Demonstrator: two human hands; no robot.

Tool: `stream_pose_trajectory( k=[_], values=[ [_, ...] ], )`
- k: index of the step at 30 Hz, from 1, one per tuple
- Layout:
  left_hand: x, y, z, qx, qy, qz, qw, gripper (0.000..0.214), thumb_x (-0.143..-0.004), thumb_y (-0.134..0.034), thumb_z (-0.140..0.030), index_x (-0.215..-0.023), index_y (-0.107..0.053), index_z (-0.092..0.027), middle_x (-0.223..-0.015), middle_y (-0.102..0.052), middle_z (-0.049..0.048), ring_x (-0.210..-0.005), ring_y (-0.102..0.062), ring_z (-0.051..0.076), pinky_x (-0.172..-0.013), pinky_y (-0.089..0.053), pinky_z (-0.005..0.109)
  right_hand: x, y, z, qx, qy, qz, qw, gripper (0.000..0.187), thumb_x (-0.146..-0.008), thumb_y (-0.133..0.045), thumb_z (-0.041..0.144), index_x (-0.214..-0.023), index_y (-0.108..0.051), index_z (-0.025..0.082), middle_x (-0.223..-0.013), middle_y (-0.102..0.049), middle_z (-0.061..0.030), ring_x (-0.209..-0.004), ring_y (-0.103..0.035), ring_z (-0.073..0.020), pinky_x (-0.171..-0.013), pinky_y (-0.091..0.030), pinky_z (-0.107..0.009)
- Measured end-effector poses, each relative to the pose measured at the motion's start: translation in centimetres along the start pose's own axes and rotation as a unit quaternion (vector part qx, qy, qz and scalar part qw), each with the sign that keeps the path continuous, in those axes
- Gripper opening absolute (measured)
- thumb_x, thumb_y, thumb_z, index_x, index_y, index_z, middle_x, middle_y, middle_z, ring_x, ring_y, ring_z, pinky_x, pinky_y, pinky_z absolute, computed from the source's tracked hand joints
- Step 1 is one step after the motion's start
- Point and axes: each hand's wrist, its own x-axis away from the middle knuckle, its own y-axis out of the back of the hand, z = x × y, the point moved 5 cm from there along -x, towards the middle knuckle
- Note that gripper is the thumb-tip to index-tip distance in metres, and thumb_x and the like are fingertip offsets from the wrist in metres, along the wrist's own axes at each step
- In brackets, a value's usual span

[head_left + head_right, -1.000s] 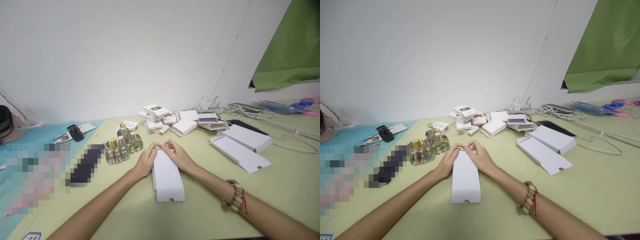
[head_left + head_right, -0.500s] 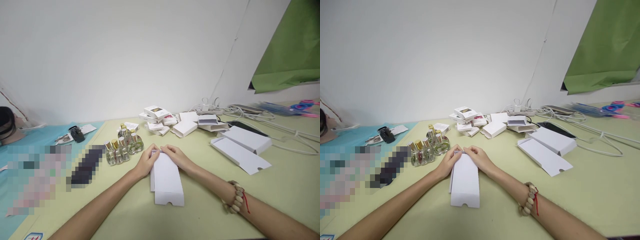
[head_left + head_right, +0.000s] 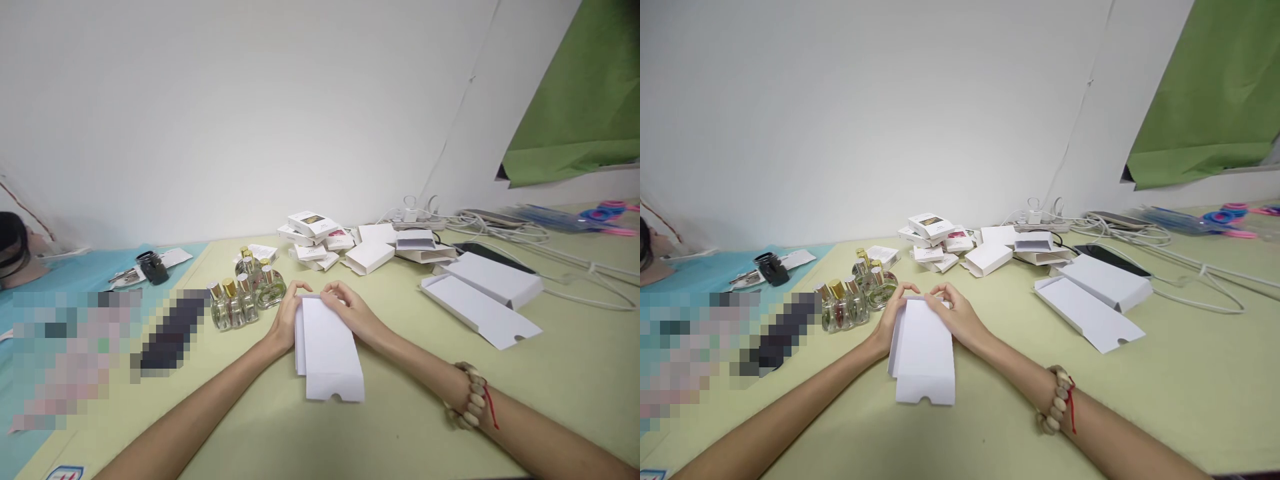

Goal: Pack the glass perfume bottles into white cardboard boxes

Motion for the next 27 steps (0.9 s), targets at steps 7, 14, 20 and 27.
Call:
stream_pose_trajectory(
  k=[7, 14, 20, 27],
  values=[
    [-0.2, 0.5, -0.2, 0.016, -0.013, -0.069, 0.997, 0.018, -0.083, -0.030, -0.031, -0.094, -0.042, -0.022, -0.067, -0.045, -0.0036, -0.053, -0.038, 0.011, -0.049, -0.030, 0.021, 0.7, 0.3, 2.1, 0.171, 0.152, 0.000, 0.973, 0.018, -0.083, -0.045, 0.036, -0.092, -0.055, 0.024, -0.099, -0.055, -0.0024, -0.074, -0.052, -0.0129, -0.059, -0.041, -0.024],
    [0.3, 0.3, -1.3, -0.021, -0.014, -0.086, 0.996, 0.022, -0.087, -0.029, -0.038, -0.095, -0.042, -0.022, -0.073, -0.047, -0.0032, -0.059, -0.040, 0.011, -0.054, -0.034, 0.021, 0.3, 0.6, 1.8, 0.194, 0.145, -0.026, 0.970, 0.020, -0.081, -0.048, 0.034, -0.094, -0.058, 0.023, -0.101, -0.057, -0.0038, -0.080, -0.054, -0.0157, -0.062, -0.043, -0.027],
    [0.5, -0.2, -1.9, -0.046, -0.030, -0.054, 0.997, 0.028, -0.090, -0.026, -0.041, -0.099, -0.043, -0.021, -0.080, -0.051, -0.0013, -0.064, -0.043, 0.011, -0.059, -0.035, 0.022, 0.7, 0.0, 1.7, 0.108, 0.103, 0.006, 0.989, 0.029, -0.083, -0.044, 0.043, -0.101, -0.050, 0.021, -0.099, -0.057, -0.0040, -0.076, -0.054, -0.0139, -0.058, -0.043, -0.024],
    [0.6, -0.5, -2.4, -0.077, -0.045, -0.034, 0.995, 0.031, -0.090, -0.027, -0.044, -0.101, -0.045, -0.021, -0.086, -0.054, 0.0003, -0.070, -0.047, 0.013, -0.063, -0.037, 0.024, 0.8, -0.1, 1.8, 0.097, 0.121, 0.009, 0.988, 0.027, -0.084, -0.043, 0.043, -0.102, -0.046, 0.023, -0.101, -0.056, -0.0025, -0.070, -0.053, -0.0114, -0.056, -0.043, -0.023]
  ],
)
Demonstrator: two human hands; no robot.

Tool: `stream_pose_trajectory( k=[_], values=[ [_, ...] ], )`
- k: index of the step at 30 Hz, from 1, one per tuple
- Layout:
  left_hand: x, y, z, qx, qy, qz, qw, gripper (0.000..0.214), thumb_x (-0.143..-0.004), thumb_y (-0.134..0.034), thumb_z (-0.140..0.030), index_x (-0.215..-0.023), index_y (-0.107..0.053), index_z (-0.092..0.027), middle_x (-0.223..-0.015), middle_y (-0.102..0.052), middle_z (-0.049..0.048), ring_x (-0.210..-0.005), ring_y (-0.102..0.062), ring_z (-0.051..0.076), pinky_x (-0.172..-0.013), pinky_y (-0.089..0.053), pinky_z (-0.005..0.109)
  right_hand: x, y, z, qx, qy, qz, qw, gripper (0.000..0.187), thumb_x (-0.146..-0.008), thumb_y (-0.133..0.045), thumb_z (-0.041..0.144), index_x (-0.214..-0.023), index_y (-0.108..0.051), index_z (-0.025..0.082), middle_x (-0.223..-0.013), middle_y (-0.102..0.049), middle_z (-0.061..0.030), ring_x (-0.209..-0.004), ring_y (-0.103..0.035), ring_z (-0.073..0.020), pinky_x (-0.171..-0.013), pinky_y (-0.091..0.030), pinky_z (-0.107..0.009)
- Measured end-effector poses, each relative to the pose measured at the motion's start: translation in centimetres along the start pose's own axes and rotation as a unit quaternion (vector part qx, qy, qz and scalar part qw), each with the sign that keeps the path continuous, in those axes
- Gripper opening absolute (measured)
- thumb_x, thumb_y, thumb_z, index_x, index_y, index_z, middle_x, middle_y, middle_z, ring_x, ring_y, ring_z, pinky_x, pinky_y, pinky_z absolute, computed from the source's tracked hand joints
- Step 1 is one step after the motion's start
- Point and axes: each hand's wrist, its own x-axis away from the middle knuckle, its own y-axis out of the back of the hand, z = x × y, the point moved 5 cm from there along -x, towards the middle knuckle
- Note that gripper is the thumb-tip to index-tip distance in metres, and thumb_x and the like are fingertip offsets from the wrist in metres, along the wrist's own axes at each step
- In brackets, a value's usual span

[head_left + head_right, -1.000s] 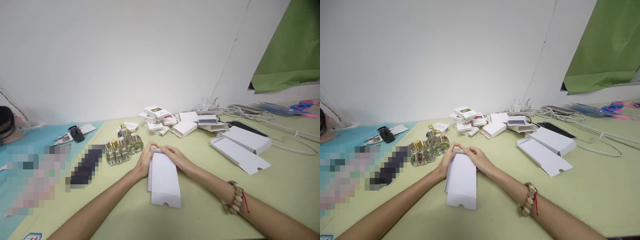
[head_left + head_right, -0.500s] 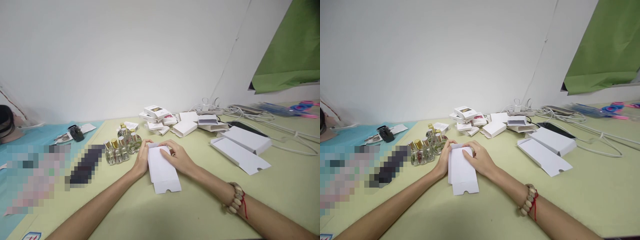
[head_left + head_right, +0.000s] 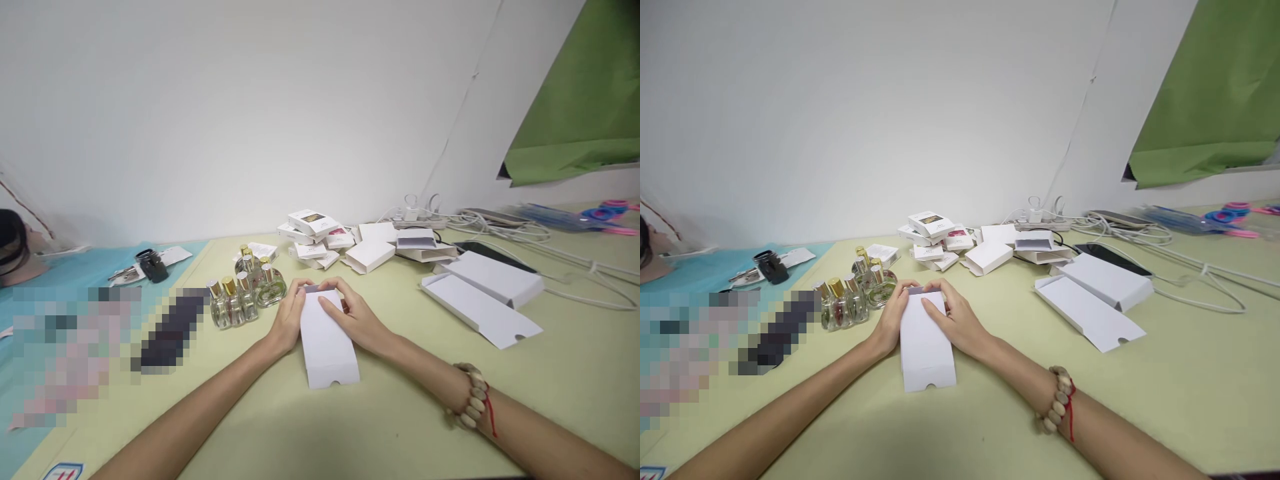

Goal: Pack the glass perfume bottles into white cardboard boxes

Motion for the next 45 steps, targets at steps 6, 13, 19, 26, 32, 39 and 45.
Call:
stream_pose_trajectory(
  k=[6, 13, 19, 26, 32, 39, 45],
  values=[
    [0.1, 0.2, -0.1, -0.024, -0.010, -0.003, 1.000, 0.031, -0.090, -0.027, -0.043, -0.096, -0.046, -0.020, -0.089, -0.054, 0.0014, -0.075, -0.047, 0.014, -0.068, -0.037, 0.025, 0.0, 0.1, 0.3, -0.012, 0.014, -0.015, 1.000, 0.029, -0.084, -0.044, 0.041, -0.107, -0.047, 0.024, -0.109, -0.055, -0.0038, -0.079, -0.056, -0.0136, -0.061, -0.045, -0.023],
    [0.1, 0.2, 0.2, -0.025, -0.003, -0.002, 1.000, 0.028, -0.091, -0.028, -0.042, -0.091, -0.046, -0.020, -0.080, -0.047, -0.0007, -0.072, -0.043, 0.012, -0.065, -0.035, 0.023, -0.2, 0.3, 0.5, 0.027, 0.044, -0.033, 0.998, 0.024, -0.084, -0.044, 0.038, -0.098, -0.056, 0.022, -0.102, -0.057, -0.0045, -0.089, -0.054, -0.0170, -0.061, -0.042, -0.024],
    [-0.4, -0.1, 1.3, 0.076, 0.054, 0.003, 0.996, 0.033, -0.087, -0.033, -0.048, -0.086, -0.050, -0.020, -0.074, -0.046, -0.0026, -0.058, -0.038, 0.010, -0.051, -0.032, 0.021, -0.1, 0.4, 1.0, 0.039, 0.063, -0.010, 0.997, 0.021, -0.083, -0.047, 0.036, -0.098, -0.056, 0.023, -0.100, -0.056, -0.0028, -0.077, -0.051, -0.0134, -0.062, -0.040, -0.024],
    [-0.5, -0.2, 2.9, 0.230, 0.178, -0.093, 0.952, 0.031, -0.078, -0.047, -0.047, -0.091, -0.054, -0.021, -0.079, -0.058, -0.0024, -0.066, -0.053, 0.012, -0.060, -0.042, 0.022, -0.5, 1.0, -0.5, -0.107, -0.006, -0.021, 0.994, 0.034, -0.089, -0.031, 0.036, -0.121, -0.038, 0.028, -0.114, -0.050, -0.0035, -0.062, -0.050, -0.0085, -0.052, -0.043, -0.022],
    [-0.3, -0.2, 2.6, 0.322, 0.175, -0.132, 0.921, 0.032, -0.075, -0.057, -0.041, -0.100, -0.055, -0.022, -0.095, -0.062, 0.0005, -0.078, -0.059, 0.013, -0.062, -0.046, 0.021, -0.8, 1.6, -0.5, 0.029, 0.117, 0.041, 0.992, 0.082, -0.067, -0.065, 0.029, -0.136, -0.020, 0.032, -0.137, -0.029, -0.0076, -0.101, -0.052, -0.0198, -0.066, -0.049, -0.027],
    [0.0, -0.5, 2.6, 0.304, 0.161, -0.144, 0.928, 0.036, -0.079, -0.054, -0.043, -0.110, -0.050, -0.027, -0.106, -0.059, 0.0022, -0.088, -0.059, 0.014, -0.064, -0.050, 0.022, -0.1, 0.8, 0.6, 0.066, 0.177, 0.006, 0.982, 0.128, -0.044, -0.080, 0.046, -0.138, 0.004, 0.027, -0.137, -0.026, -0.0149, -0.106, -0.051, -0.0261, -0.079, -0.048, -0.037],
    [0.3, -0.6, 2.1, 0.275, 0.139, -0.150, 0.939, 0.041, -0.081, -0.051, -0.047, -0.118, -0.047, -0.030, -0.123, -0.053, 0.0014, -0.107, -0.053, 0.016, -0.076, -0.049, 0.020, 0.9, 0.4, 1.8, 0.033, 0.184, -0.092, 0.978, 0.115, -0.049, -0.078, 0.043, -0.135, -0.004, 0.026, -0.135, -0.029, -0.0143, -0.111, -0.047, -0.0255, -0.083, -0.047, -0.036]
  ],
)
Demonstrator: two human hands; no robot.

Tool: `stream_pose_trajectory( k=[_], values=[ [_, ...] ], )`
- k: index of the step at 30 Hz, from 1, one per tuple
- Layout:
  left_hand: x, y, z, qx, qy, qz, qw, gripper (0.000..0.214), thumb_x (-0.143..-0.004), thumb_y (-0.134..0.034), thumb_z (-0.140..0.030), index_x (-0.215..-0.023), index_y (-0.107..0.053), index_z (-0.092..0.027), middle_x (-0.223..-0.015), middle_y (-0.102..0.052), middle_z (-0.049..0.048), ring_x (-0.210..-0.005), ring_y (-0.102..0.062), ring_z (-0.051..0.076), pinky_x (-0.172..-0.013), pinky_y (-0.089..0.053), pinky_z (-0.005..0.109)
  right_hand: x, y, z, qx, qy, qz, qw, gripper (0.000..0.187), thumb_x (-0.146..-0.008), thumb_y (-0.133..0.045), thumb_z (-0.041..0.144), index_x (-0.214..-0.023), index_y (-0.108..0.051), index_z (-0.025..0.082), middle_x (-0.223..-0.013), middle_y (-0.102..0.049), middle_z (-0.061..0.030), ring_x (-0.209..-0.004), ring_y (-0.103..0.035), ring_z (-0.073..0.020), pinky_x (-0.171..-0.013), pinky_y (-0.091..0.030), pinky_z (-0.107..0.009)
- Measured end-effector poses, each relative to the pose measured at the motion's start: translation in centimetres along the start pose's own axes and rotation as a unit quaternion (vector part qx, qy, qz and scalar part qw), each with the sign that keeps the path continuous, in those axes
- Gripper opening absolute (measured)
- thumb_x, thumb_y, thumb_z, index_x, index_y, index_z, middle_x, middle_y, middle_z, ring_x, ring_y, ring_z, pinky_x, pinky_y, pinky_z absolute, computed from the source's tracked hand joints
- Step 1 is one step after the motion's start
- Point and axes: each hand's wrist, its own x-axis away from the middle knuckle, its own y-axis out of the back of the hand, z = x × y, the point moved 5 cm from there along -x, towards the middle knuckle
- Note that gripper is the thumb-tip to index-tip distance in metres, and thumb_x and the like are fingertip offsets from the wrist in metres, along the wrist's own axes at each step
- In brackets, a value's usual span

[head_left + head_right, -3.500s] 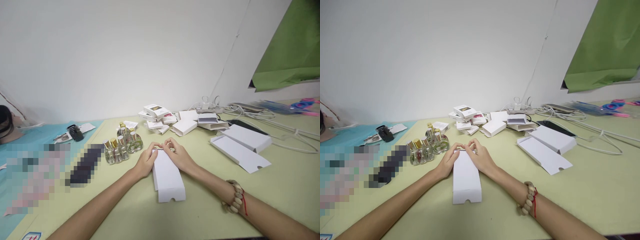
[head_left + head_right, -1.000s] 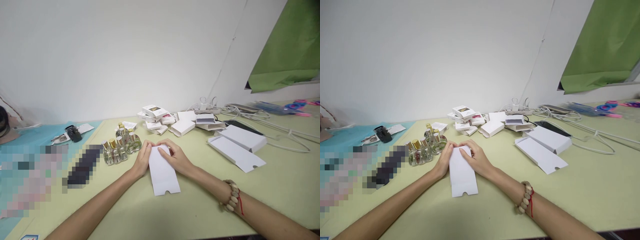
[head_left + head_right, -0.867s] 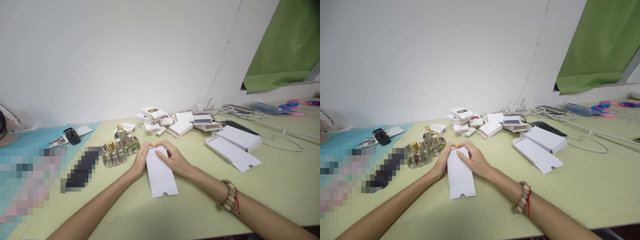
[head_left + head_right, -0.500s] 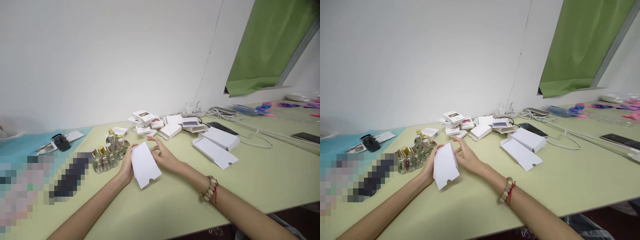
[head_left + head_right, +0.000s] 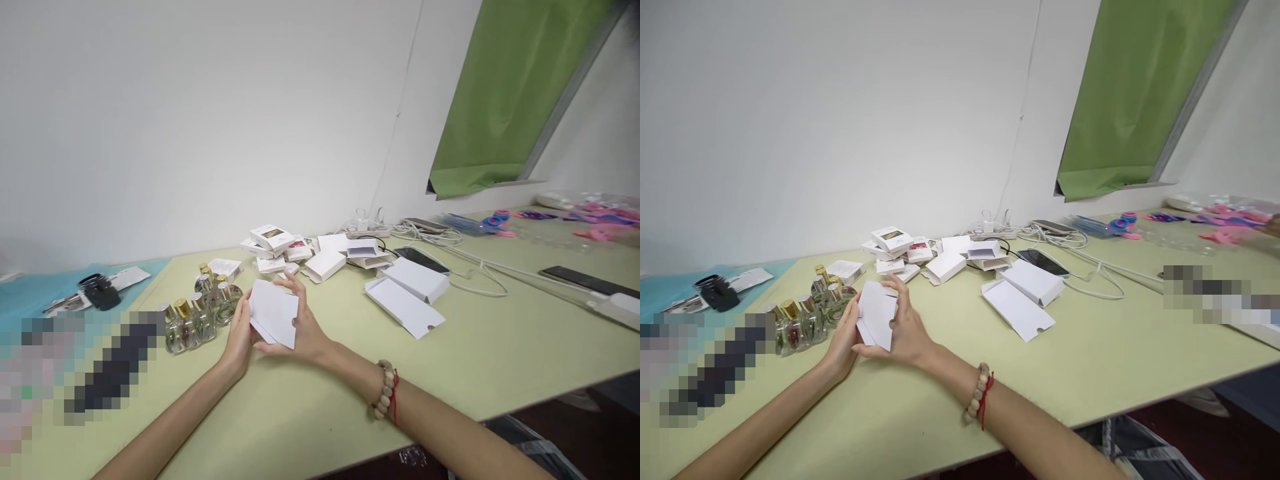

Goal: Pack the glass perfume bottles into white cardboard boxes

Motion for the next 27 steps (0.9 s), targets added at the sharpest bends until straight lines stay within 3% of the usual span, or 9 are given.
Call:
stream_pose_trajectory(
  k=[4, 7, 11, 17, 20, 24, 27],
  values=[
    [0.3, -0.4, -0.2, -0.028, 0.000, 0.015, 0.999, 0.045, -0.080, -0.052, -0.047, -0.120, -0.048, -0.027, -0.121, -0.054, 0.0038, -0.102, -0.056, 0.016, -0.073, -0.049, 0.019, 0.0, 0.1, 0.7, -0.038, -0.013, -0.018, 0.999, 0.102, -0.055, -0.074, 0.036, -0.133, -0.008, 0.026, -0.133, -0.032, -0.0129, -0.114, -0.045, -0.0236, -0.077, -0.050, -0.032],
    [0.8, -1.1, -0.2, -0.057, 0.028, 0.063, 0.996, 0.052, -0.079, -0.052, -0.048, -0.126, -0.043, -0.026, -0.112, -0.059, 0.0064, -0.078, -0.062, 0.015, -0.058, -0.051, 0.022, -0.3, 0.6, 0.5, -0.053, -0.034, -0.036, 0.997, 0.091, -0.057, -0.071, 0.030, -0.130, -0.017, 0.026, -0.126, -0.041, -0.0096, -0.109, -0.048, -0.0206, -0.078, -0.051, -0.031],
    [1.6, -2.1, -0.1, -0.139, 0.039, 0.140, 0.980, 0.058, -0.081, -0.047, -0.048, -0.132, -0.034, -0.025, -0.092, -0.063, 0.0050, -0.048, -0.055, 0.010, -0.043, -0.047, 0.024, -0.5, 0.9, -0.2, -0.042, -0.071, -0.040, 0.996, 0.069, -0.056, -0.068, 0.028, -0.116, -0.034, 0.026, -0.112, -0.051, -0.0047, -0.095, -0.054, -0.0177, -0.078, -0.051, -0.033],
    [2.0, -2.9, 0.0, -0.223, 0.013, 0.199, 0.954, 0.058, -0.082, -0.042, -0.051, -0.130, -0.039, -0.018, -0.083, -0.060, 0.0057, -0.059, -0.054, 0.012, -0.044, -0.046, 0.022, -0.3, 0.8, -1.4, -0.087, -0.123, -0.059, 0.987, 0.061, -0.057, -0.067, 0.025, -0.110, -0.038, 0.024, -0.103, -0.054, -0.0033, -0.077, -0.057, -0.0139, -0.065, -0.052, -0.028],
    [2.5, -3.2, -1.3, -0.324, -0.021, 0.219, 0.920, 0.051, -0.087, -0.031, -0.049, -0.125, -0.047, -0.019, -0.083, -0.060, 0.0062, -0.071, -0.055, 0.015, -0.051, -0.047, 0.022, -0.3, 1.4, -2.6, -0.136, -0.165, -0.091, 0.973, 0.052, -0.065, -0.064, 0.030, -0.109, -0.038, 0.022, -0.101, -0.055, -0.0054, -0.076, -0.057, -0.0147, -0.066, -0.051, -0.029],
    [3.6, -4.2, -5.5, -0.494, -0.149, 0.234, 0.824, 0.037, -0.089, -0.033, -0.040, -0.114, -0.057, -0.027, -0.099, -0.061, 0.0048, -0.091, -0.055, 0.016, -0.067, -0.047, 0.022, -0.3, 3.0, -4.2, -0.134, -0.227, -0.189, 0.946, 0.050, -0.067, -0.062, 0.037, -0.108, -0.041, 0.020, -0.099, -0.054, -0.0080, -0.083, -0.056, -0.0187, -0.071, -0.049, -0.033],
    [2.0, -4.4, -9.7, -0.542, -0.225, 0.165, 0.793, 0.032, -0.087, -0.037, -0.038, -0.100, -0.065, -0.027, -0.098, -0.062, 0.0043, -0.085, -0.057, 0.016, -0.062, -0.045, 0.022, -0.4, 3.6, -4.4, -0.124, -0.241, -0.212, 0.939, 0.054, -0.065, -0.065, 0.039, -0.110, -0.042, 0.020, -0.104, -0.053, -0.0084, -0.086, -0.055, -0.0201, -0.074, -0.048, -0.035]
  ],
)
